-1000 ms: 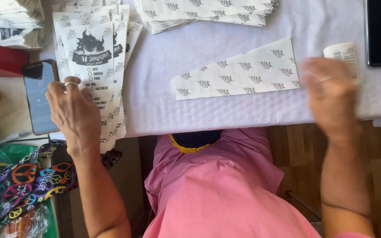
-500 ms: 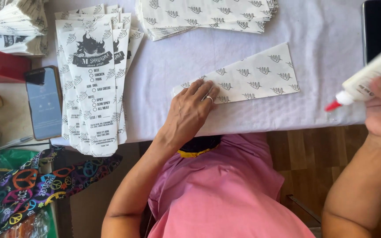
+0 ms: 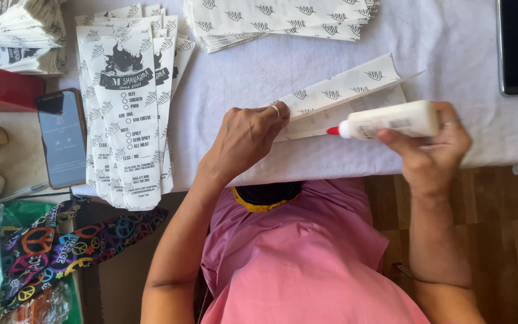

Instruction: Folding and gluing printed paper strips at a workstation.

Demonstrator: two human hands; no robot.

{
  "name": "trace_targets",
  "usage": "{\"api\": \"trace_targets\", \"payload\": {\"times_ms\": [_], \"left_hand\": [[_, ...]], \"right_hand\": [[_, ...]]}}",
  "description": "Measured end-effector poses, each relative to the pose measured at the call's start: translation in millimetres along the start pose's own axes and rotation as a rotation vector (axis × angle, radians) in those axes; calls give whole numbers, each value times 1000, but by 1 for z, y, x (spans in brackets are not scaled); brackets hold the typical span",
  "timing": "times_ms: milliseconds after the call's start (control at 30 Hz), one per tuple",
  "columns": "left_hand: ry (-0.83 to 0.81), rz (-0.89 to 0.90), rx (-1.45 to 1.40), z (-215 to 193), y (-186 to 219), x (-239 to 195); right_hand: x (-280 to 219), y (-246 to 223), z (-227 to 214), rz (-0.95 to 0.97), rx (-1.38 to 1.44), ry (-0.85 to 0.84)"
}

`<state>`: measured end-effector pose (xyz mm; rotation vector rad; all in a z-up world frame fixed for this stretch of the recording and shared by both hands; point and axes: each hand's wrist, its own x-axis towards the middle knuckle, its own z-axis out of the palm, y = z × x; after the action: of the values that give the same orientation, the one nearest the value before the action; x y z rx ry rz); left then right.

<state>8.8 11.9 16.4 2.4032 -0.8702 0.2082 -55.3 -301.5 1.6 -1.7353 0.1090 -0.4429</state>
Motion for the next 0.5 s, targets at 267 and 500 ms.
{"api": "trace_targets", "payload": {"times_ms": [267,500], "left_hand": [[-53,-22,-15,-6,-4,2],[-83,-47,-24,-9,-7,4]], "right_hand": [[9,19,-23,23,-24,-8],[25,43,-108,-48,91,212]]}}
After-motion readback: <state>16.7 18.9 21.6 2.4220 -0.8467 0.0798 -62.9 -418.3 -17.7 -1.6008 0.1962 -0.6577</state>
